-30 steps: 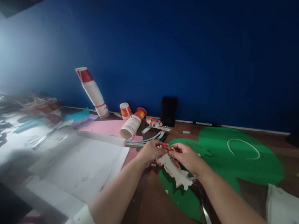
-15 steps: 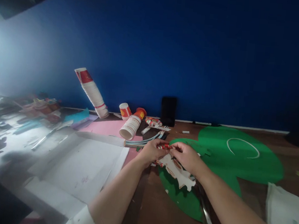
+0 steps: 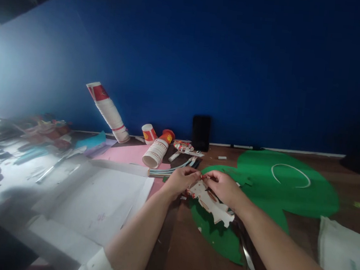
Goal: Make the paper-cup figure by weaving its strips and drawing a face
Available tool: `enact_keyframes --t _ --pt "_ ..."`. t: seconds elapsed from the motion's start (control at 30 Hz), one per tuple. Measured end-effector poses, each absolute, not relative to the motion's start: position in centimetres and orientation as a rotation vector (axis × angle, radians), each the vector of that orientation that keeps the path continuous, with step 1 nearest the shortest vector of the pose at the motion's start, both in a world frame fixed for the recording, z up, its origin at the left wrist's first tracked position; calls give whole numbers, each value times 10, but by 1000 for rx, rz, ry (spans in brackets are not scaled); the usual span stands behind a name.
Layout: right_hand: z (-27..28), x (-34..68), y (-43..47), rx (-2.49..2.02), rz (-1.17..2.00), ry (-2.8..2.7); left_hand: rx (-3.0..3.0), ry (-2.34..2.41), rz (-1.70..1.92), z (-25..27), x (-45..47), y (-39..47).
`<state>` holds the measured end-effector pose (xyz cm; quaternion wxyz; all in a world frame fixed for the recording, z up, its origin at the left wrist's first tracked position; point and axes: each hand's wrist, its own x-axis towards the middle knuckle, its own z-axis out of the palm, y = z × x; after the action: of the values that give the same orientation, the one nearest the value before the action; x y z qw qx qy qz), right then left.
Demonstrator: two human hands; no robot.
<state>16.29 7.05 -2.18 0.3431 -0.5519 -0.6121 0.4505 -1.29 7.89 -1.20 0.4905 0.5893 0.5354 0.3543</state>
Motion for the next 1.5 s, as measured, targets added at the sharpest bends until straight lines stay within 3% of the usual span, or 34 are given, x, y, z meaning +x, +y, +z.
enact_keyframes --t 0.9,1.2,1.5 --pt "-13 157 67 -1474 1004 -1674 1660 1372 874 -4 -10 74" --pt "-9 155 63 -1441 1021 -1703 2248 1185 929 -1 -13 69" --pt "-4 154 63 -1438 1041 -1717 2379 1227 829 1 -16 70"
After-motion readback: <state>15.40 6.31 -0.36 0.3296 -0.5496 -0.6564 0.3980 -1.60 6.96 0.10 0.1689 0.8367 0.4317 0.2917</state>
